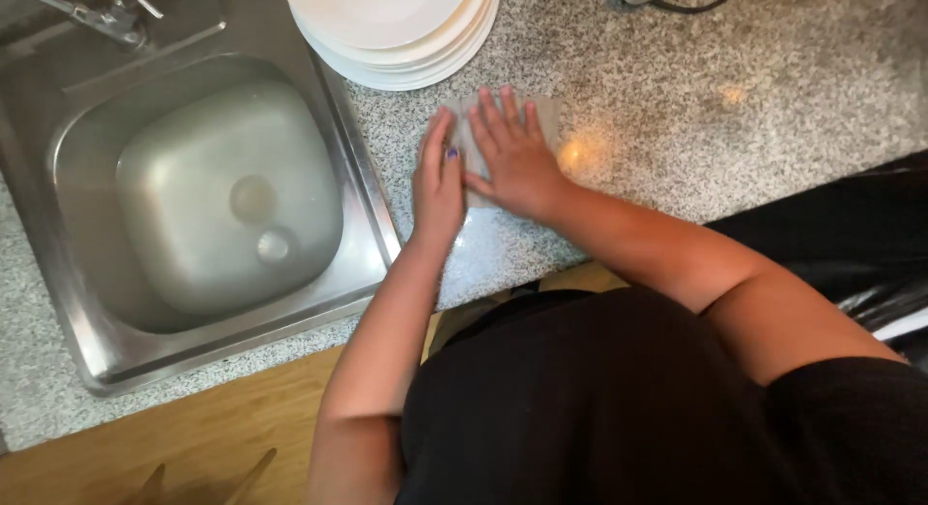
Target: The person cleans a kitchen countertop and the front of a lower cabinet using a white cloth. They wipe the granite surface near the sink, rinse the cloth in the sink, and then wipe the wooden cabinet front before rinsing the cloth again.
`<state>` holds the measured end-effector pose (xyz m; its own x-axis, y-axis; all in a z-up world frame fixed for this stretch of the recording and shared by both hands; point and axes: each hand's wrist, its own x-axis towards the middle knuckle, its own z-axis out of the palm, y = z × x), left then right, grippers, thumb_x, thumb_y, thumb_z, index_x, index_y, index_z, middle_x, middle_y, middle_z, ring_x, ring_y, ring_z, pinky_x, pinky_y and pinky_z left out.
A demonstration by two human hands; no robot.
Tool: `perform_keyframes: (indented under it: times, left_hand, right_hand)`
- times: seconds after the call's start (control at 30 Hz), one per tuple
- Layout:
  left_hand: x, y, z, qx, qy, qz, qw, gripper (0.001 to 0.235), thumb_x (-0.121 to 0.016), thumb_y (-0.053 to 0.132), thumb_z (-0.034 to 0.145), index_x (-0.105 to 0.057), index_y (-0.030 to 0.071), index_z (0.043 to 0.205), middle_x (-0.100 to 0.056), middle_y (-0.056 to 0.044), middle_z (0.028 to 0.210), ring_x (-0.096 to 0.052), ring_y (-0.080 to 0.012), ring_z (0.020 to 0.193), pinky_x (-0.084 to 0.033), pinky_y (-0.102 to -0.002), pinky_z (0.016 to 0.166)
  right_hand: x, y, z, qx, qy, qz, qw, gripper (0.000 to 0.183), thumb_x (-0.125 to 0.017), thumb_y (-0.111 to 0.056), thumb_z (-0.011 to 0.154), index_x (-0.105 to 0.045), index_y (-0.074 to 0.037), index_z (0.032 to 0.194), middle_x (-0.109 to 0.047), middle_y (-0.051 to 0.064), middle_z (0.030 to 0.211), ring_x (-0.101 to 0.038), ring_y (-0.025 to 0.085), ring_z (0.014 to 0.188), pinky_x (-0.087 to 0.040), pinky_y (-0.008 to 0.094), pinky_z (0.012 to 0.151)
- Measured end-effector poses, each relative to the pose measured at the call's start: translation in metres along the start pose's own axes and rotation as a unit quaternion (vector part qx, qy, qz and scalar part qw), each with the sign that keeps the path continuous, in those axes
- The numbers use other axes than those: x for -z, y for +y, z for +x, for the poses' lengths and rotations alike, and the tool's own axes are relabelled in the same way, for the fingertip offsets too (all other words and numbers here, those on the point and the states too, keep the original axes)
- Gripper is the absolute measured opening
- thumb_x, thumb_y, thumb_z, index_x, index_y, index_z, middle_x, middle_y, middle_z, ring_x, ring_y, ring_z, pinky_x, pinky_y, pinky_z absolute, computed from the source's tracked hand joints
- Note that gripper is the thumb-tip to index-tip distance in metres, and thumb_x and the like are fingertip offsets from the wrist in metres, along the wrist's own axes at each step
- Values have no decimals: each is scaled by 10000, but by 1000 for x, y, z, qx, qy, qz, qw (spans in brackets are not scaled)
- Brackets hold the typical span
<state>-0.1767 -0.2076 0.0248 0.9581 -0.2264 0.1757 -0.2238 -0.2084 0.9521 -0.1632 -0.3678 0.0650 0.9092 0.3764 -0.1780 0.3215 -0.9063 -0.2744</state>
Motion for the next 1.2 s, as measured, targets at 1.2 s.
perform_keyframes:
  times: [1.2]
  left_hand:
    - [-173, 44, -6, -253, -144, 299, 909, 579, -677, 445, 908, -655, 68, 1346, -581, -127, 1440, -453, -343, 1435, -211, -607, 1249]
  right_hand:
    - [-38, 117, -117, 156, 136, 77, 975, 701, -457, -373, 1000, -301, -92, 1623, -227, 133, 1713, -228, 318, 1580, -164, 471, 1295]
